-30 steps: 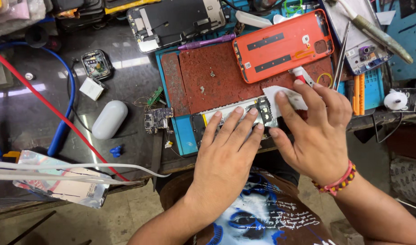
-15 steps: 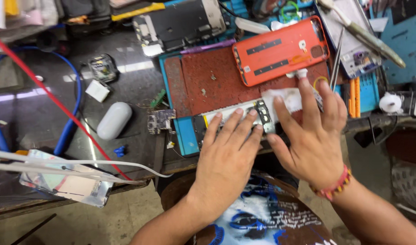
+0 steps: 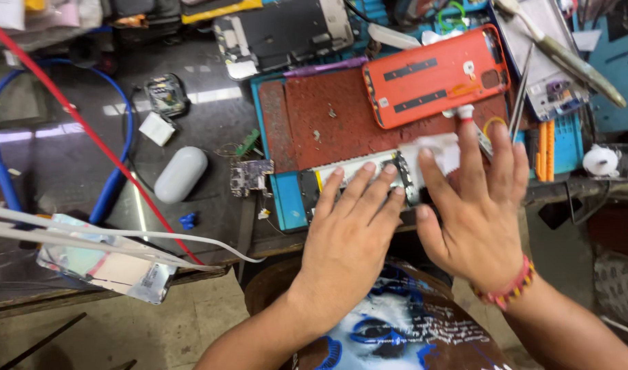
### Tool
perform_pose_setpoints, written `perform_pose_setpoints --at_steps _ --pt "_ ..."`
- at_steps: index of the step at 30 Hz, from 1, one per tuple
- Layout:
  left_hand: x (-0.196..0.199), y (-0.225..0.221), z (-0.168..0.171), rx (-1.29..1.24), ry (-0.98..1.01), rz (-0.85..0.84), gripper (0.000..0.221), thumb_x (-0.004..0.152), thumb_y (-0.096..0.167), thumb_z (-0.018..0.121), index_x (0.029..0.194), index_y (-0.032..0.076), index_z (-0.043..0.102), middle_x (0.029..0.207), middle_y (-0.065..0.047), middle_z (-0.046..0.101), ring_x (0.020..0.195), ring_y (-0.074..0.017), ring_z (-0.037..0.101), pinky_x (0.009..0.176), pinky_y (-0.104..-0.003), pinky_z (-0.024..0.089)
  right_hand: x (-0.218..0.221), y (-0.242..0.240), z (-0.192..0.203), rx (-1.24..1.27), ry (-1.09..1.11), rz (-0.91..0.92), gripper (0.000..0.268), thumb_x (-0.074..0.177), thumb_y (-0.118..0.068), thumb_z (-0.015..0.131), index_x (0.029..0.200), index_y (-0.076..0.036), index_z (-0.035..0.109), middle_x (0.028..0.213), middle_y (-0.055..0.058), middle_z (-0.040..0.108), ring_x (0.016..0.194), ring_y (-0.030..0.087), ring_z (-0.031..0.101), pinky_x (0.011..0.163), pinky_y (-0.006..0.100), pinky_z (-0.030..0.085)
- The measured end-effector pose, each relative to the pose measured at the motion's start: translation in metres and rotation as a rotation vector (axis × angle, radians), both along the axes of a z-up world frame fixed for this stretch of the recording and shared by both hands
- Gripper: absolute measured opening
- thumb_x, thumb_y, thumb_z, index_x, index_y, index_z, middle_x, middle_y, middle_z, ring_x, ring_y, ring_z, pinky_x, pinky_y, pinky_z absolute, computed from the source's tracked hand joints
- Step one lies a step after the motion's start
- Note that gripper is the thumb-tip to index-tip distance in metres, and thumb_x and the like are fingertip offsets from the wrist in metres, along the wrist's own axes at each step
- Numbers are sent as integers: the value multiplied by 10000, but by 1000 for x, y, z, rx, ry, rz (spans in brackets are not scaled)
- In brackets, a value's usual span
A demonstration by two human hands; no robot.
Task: The person uses a pair of tweezers and a screwdriver to repair a mobile phone by removing a cable and then applying screws to the internal components.
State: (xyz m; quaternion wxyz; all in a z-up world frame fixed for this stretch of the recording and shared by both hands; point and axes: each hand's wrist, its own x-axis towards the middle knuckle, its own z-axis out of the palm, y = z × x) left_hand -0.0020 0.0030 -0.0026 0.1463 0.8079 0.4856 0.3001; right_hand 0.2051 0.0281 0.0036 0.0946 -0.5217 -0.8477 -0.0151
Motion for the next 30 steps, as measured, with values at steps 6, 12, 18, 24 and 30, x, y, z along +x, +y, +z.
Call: perform_pose_setpoints --at_steps 6,12,18,24,30 --pt "1 -1 -2 -11 -11 3 369 953 151 591 1287 21 678 1457 -147 596 1421 -316 502 1247 -529 282 1 4 -3 -12 -5 -48 559 1030 -377 495 1530 -145 586 1725 296 173 1587 542 79 1284 677 86" --pt "3 0 -2 -12 18 4 395 958 144 553 1314 7 655 1487 -160 570 1442 -324 483 1260 -534 264 -1 0 -4 1 -2 -22 571 1001 -369 520 1517 -142 610 1704 316 175 1570 560 92 1271 683 93" --pt "10 -11 -2 -10 152 18 530 941 168 514 1423 -48 556 1549 -237 487 1482 -387 424 1274 -541 215 -3 -3 -2 2 -4 -13 573 974 -364 536 1488 -119 602 1696 308 180 1570 559 89 1271 681 91" --pt "13 -15 -6 4 146 41 552 959 180 514 1456 -59 528 1584 -250 459 1511 -386 403 1286 -530 211 -5 0 1 0 0 -9 581 965 -347 546 1497 -116 584 1694 315 178 1565 571 85 1263 692 78" --pt "12 -16 -9 3 163 26 556 966 201 544 1457 -59 523 1576 -249 456 1503 -385 403 1283 -528 218 -3 1 0 -11 -55 -84 569 982 -365 589 1500 -130 607 1715 292 199 1573 563 92 1273 685 80"
